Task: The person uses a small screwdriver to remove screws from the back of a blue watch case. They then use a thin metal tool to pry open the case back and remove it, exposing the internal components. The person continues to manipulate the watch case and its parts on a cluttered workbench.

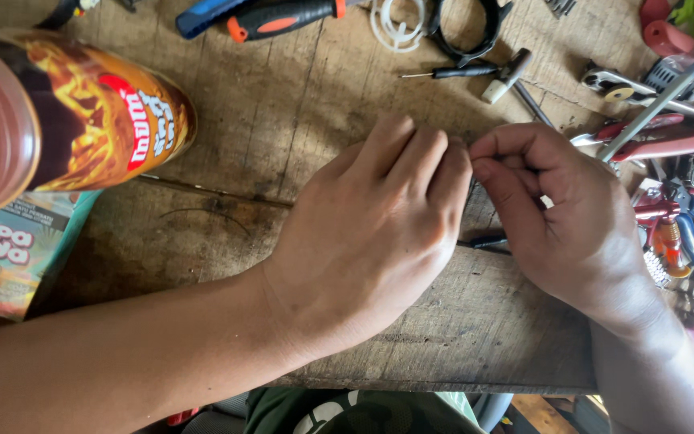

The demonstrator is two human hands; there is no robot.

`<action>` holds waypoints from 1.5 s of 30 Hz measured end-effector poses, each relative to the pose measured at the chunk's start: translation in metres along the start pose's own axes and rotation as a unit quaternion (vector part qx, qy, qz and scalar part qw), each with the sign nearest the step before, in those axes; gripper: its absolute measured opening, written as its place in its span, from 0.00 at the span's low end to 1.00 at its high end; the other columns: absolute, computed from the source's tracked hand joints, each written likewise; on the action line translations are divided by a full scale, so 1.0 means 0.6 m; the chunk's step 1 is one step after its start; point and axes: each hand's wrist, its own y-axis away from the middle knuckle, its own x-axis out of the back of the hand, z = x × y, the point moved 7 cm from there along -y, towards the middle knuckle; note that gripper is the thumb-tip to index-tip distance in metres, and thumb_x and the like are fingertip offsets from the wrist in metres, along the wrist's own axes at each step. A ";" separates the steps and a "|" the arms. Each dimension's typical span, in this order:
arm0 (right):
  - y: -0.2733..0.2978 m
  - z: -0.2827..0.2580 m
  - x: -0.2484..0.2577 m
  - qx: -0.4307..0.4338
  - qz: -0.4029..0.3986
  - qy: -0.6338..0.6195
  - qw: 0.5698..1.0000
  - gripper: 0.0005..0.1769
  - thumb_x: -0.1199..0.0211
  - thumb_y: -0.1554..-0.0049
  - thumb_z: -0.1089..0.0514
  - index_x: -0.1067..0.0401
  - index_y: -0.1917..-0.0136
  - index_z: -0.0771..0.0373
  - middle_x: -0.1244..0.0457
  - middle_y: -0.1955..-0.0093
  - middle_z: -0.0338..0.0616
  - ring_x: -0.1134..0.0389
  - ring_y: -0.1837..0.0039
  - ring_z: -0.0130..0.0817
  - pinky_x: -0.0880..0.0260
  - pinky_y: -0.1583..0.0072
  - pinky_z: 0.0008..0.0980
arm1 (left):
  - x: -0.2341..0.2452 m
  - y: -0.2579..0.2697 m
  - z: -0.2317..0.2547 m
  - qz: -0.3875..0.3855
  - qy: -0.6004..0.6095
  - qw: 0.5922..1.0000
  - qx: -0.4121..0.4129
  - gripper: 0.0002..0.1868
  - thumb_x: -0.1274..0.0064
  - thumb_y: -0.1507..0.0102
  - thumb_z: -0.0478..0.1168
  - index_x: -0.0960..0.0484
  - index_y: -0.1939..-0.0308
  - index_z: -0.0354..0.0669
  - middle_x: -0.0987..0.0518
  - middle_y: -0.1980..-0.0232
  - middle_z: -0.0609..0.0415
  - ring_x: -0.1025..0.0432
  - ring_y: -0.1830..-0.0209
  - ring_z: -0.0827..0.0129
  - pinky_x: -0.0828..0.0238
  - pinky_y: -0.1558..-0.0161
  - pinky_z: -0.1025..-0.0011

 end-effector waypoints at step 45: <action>0.019 -0.021 0.050 0.111 0.034 0.020 0.993 0.06 0.38 0.34 0.73 0.26 0.43 0.75 0.33 0.52 0.53 0.34 0.57 0.31 0.33 0.52 0.26 | -0.001 0.001 0.004 -0.007 -0.044 0.999 -0.025 0.15 0.41 0.37 0.34 0.19 0.48 0.33 0.25 0.53 0.48 0.31 0.49 0.61 0.23 0.54 0.70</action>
